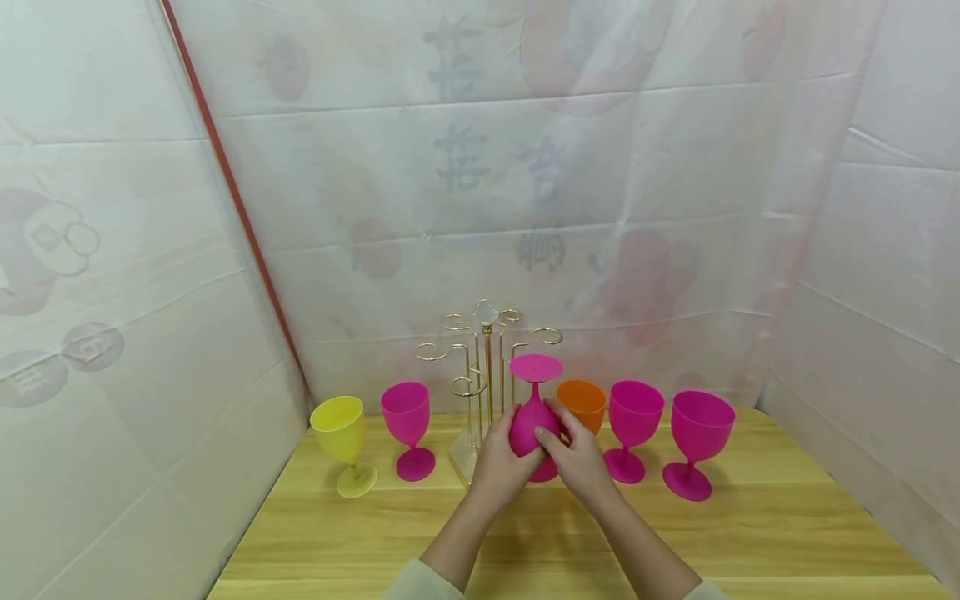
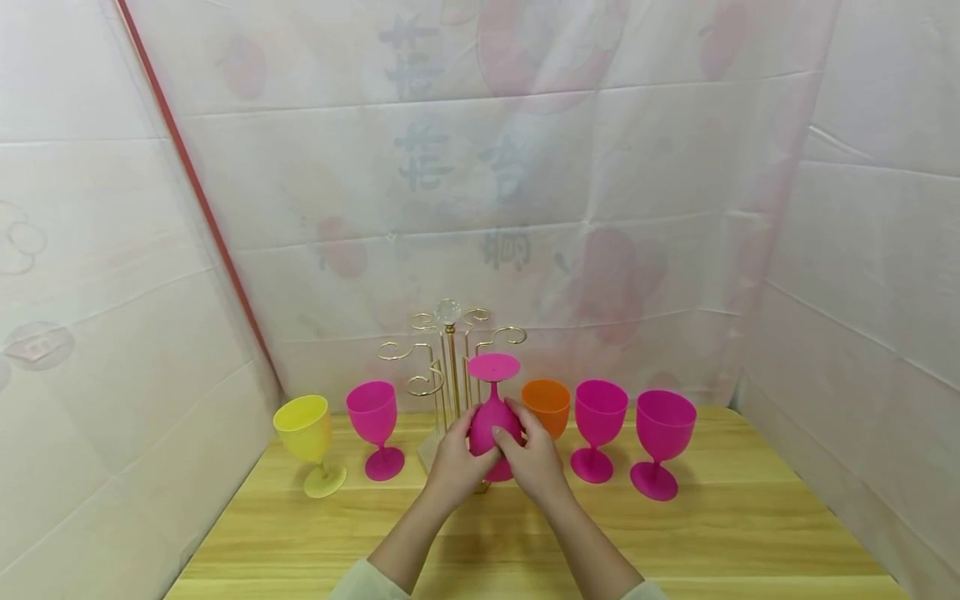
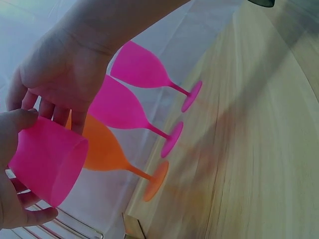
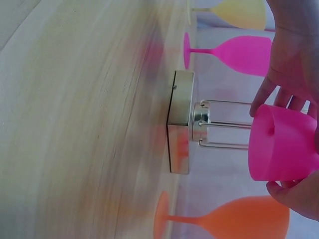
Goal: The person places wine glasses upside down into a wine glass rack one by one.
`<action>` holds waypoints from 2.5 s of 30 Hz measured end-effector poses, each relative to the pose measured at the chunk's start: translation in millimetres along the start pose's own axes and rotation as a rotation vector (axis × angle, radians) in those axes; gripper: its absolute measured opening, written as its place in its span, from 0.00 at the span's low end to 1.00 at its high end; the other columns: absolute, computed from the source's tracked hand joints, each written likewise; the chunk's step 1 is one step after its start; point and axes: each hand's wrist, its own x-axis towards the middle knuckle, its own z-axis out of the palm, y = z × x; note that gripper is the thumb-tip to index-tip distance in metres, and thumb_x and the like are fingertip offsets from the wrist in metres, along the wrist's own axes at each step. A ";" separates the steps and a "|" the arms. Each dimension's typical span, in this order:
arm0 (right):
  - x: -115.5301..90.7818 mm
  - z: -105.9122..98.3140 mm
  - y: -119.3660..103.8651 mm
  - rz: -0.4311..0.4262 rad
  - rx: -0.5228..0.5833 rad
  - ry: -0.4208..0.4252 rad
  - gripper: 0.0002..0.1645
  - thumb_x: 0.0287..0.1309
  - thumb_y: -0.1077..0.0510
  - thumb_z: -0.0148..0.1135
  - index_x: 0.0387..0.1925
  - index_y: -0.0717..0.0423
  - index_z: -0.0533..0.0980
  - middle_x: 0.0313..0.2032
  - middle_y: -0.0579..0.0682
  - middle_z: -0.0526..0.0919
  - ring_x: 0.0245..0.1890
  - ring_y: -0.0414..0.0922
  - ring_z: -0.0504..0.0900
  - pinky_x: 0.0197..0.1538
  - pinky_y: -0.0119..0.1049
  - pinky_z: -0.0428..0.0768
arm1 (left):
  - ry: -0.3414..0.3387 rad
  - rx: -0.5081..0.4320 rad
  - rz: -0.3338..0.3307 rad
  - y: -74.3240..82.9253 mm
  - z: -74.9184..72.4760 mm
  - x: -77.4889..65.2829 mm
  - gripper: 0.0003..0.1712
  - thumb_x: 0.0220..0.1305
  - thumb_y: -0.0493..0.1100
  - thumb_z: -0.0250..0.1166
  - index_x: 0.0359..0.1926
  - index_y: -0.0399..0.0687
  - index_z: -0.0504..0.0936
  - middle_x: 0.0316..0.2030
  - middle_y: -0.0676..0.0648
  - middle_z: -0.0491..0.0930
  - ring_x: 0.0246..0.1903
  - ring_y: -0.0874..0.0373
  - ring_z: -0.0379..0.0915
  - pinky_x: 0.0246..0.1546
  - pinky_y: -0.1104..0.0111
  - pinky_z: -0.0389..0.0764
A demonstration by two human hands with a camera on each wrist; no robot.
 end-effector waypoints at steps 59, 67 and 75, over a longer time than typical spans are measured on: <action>1.8 0.7 -2.4 -0.025 -0.085 0.021 0.35 0.65 0.53 0.62 0.71 0.51 0.63 0.69 0.54 0.68 0.68 0.58 0.67 0.59 0.55 0.77 | 0.150 -0.114 -0.112 -31.9 -30.4 -14.7 0.45 0.51 0.64 0.73 0.66 0.51 0.71 0.56 0.47 0.76 0.56 0.48 0.71 0.45 0.60 0.80; 0.3 -7.3 2.1 -0.022 -0.124 0.024 0.35 0.65 0.48 0.62 0.71 0.46 0.64 0.70 0.51 0.67 0.70 0.58 0.65 0.66 0.59 0.69 | 0.163 -0.160 -0.121 -44.9 -32.3 -13.7 0.39 0.55 0.63 0.71 0.63 0.51 0.73 0.54 0.45 0.76 0.55 0.45 0.71 0.44 0.60 0.79; -6.0 -15.4 5.2 -0.057 -0.136 0.037 0.36 0.65 0.48 0.62 0.71 0.50 0.65 0.68 0.55 0.69 0.68 0.59 0.68 0.65 0.60 0.70 | 0.090 -0.140 -0.045 -44.9 -25.5 -14.6 0.38 0.58 0.64 0.68 0.64 0.51 0.72 0.57 0.47 0.75 0.57 0.47 0.70 0.51 0.51 0.77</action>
